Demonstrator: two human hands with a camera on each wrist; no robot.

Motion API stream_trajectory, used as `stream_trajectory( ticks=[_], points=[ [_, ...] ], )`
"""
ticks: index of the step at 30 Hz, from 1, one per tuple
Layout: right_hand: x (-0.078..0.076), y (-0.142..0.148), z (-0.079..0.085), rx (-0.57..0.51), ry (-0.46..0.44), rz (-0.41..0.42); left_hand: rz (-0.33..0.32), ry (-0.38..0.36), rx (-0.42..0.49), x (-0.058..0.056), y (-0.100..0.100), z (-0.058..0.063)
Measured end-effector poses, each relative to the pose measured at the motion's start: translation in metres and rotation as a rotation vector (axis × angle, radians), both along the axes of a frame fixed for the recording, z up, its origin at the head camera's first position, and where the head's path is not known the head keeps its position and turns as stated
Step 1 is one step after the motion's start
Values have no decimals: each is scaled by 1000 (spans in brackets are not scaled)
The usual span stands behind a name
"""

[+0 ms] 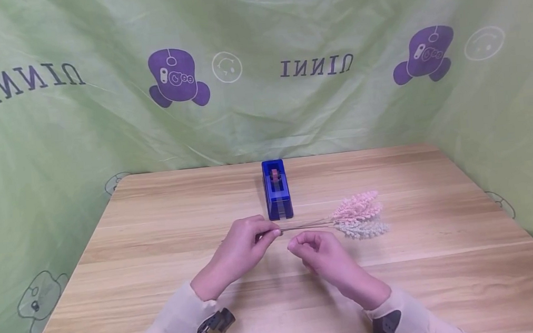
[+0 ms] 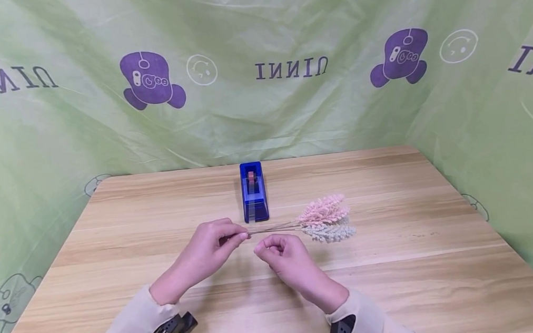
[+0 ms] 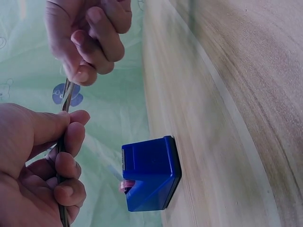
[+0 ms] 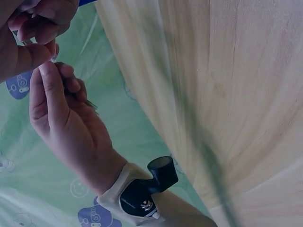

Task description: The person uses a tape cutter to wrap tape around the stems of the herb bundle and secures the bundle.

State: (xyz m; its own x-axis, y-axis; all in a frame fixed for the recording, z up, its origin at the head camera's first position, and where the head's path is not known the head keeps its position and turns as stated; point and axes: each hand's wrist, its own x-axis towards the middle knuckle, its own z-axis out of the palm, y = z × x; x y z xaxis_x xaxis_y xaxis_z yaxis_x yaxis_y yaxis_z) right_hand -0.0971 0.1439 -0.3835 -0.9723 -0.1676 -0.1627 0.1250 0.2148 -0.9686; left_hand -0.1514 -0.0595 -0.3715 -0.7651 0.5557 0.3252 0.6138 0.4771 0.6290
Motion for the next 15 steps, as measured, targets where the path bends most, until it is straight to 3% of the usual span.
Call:
stream_trajectory(
  ticks=[7, 15],
  points=[
    [-4, -2, -8, 93, 71, -50, -10, -3, 5, 0, 0, -1],
    [-10, -4, -14, 139, 72, -111, -24, -1, 6, -1, -1, -5]
  ],
)
